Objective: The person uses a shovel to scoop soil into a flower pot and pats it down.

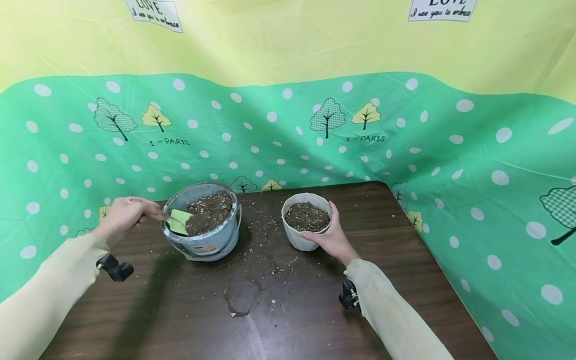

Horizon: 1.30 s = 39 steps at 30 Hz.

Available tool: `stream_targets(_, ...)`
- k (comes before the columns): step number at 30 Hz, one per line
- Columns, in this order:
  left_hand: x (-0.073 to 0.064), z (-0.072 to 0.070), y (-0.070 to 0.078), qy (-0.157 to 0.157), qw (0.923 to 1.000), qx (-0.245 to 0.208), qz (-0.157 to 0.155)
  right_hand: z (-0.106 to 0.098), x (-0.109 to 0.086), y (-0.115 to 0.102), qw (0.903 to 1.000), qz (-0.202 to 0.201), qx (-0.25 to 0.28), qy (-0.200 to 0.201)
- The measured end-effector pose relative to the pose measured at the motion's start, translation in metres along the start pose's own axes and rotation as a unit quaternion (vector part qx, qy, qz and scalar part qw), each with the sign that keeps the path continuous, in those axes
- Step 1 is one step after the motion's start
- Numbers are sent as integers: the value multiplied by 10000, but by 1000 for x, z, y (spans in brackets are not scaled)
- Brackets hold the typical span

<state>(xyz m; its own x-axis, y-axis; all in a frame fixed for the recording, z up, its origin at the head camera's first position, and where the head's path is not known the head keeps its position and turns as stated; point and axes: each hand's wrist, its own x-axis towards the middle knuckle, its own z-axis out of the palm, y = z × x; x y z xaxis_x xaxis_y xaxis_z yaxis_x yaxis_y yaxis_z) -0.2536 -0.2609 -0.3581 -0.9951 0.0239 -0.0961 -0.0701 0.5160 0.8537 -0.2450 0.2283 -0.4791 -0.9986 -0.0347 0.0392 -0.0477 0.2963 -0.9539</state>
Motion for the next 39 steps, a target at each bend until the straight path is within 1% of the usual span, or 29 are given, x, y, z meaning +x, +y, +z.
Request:
stream_targets(2,-2,4,-4,51,9997,-233,-21,1,3,8,10000,-32,-46,38)
stream_targets(4,-4,8,-8,118,9988,-480,-34,1,4,7,10000,-18,-43,7)
stream_targets(8,-6,15,-13,236,9957,-891,-116,0,-4,-13,9999,70,96,-63)
stream_targets(11,-6,21,-15,284,9936,-1075,-178,0,-13,-28,9999,131,84,-75)
stream_targets(15,-5,27,-18,385,9899,-1336,-290,2,-16,-34,9998,177,-50,-87)
stream_targets(19,-5,30,-20,488,9852,-1611,-310,1,-12,-28,9998,167,-40,-105)
stream_targets(23,-5,32,-24,520,9792,-1936,-305,-1,-2,-10,9998,148,-54,-86)
stream_targets(27,-6,32,-26,490,9735,-2201,-383,-1,6,7,9998,81,-155,-26)
stream_targets(29,-6,32,-27,494,9703,-2328,-430,0,7,11,9999,20,-157,-1)
stream_targets(32,-6,32,-27,596,9610,-2644,-558,0,7,13,9999,-60,-117,38)
stream_targets(36,-7,33,-24,875,9469,-3025,-646,1,7,13,9998,-56,-152,72)
stream_targets(39,-10,34,-22,1070,9402,-3164,-668,1,7,12,9998,-47,-182,79)
